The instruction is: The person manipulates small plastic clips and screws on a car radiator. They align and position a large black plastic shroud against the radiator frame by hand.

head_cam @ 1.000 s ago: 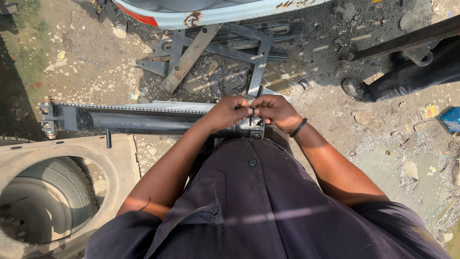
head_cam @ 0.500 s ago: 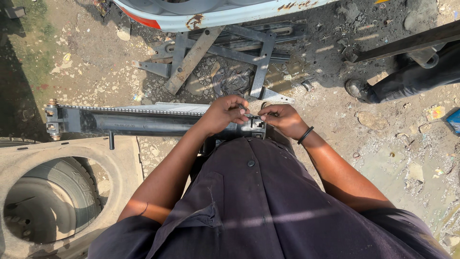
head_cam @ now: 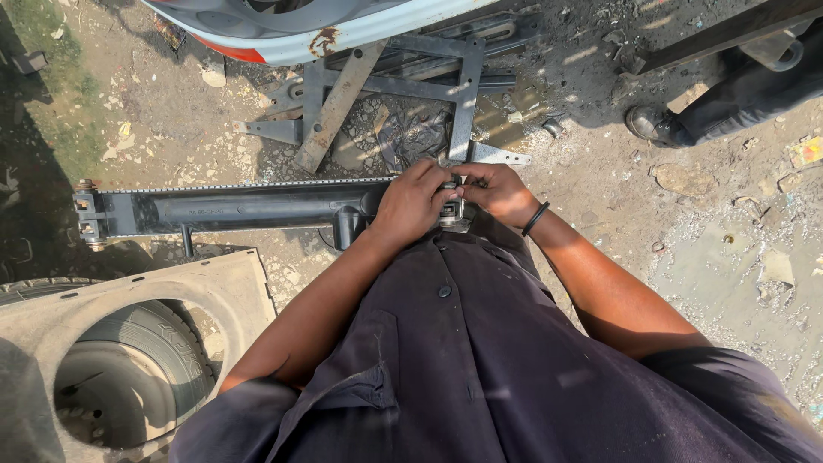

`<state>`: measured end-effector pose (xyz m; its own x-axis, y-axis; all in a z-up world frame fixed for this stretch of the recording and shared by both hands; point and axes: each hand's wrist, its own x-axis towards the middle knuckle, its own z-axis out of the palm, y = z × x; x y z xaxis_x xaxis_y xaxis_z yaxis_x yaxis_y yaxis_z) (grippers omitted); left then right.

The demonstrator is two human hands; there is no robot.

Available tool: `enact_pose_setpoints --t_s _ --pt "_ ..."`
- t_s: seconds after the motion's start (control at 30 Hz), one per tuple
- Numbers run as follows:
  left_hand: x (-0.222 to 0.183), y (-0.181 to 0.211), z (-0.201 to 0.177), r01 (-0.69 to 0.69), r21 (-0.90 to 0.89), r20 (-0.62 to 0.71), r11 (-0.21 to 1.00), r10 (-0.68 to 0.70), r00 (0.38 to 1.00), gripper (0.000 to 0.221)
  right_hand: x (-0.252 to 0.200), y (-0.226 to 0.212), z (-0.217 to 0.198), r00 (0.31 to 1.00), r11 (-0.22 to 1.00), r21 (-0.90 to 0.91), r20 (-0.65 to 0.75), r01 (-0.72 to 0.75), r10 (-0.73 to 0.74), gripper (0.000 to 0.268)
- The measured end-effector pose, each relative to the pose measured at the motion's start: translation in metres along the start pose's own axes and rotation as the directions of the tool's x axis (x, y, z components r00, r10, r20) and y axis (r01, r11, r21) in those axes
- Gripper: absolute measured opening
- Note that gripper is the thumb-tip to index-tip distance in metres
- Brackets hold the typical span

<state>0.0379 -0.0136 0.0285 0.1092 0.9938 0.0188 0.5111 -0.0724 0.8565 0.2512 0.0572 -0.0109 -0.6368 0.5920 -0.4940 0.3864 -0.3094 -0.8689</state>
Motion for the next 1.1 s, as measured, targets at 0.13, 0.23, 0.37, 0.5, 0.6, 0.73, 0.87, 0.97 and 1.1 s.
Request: enact_pose_setpoints --t_s 0.13,0.23,0.37,0.5,0.6,0.73,0.87,0.97,1.1 --pt "-0.001 -0.002 0.001 -0.102 0.163 0.002 0.981 0.103 0.995 0.022 0.0 0.001 0.003 0.998 0.997 0.041 -0.016 -0.065 0.066 0.037" --pt "-0.001 -0.002 0.001 -0.115 0.189 -0.02 0.975 0.121 0.992 0.028 0.0 0.001 0.004 1.0 0.999 0.044 0.006 -0.002 0.002 0.039" --pt "0.0 -0.001 0.001 -0.125 0.219 0.023 0.968 0.123 0.992 0.023 0.0 0.0 0.003 0.999 0.996 0.089 0.008 0.03 -0.031 0.038" --pt "-0.002 0.0 -0.001 -0.117 0.183 0.04 0.976 0.111 0.993 0.026 0.0 0.0 0.002 0.999 0.998 0.034 0.01 0.049 -0.05 0.04" --pt "-0.004 0.001 -0.005 -0.142 0.165 0.028 0.976 0.139 0.99 0.026 -0.001 -0.001 0.003 1.0 0.999 0.046 0.011 -0.001 0.001 0.04" --pt "-0.004 0.002 -0.005 -0.109 0.173 0.039 0.979 0.104 0.994 0.025 0.001 -0.002 0.003 1.0 0.998 0.065 0.014 0.026 -0.027 0.041" --pt "-0.003 0.004 -0.003 -0.067 0.17 0.036 0.983 0.061 0.997 0.021 0.001 -0.004 0.003 0.998 0.997 0.041 0.016 -0.059 0.058 0.04" --pt "0.0 0.005 -0.006 -0.028 0.166 0.046 0.986 0.021 0.999 0.018 0.002 -0.007 0.005 1.0 0.997 0.074 0.017 -0.015 0.013 0.04" --pt "0.005 0.009 -0.008 0.035 0.165 0.069 0.986 -0.047 0.996 0.017 0.003 -0.01 0.001 0.999 0.999 0.027 0.027 -0.026 0.025 0.04"
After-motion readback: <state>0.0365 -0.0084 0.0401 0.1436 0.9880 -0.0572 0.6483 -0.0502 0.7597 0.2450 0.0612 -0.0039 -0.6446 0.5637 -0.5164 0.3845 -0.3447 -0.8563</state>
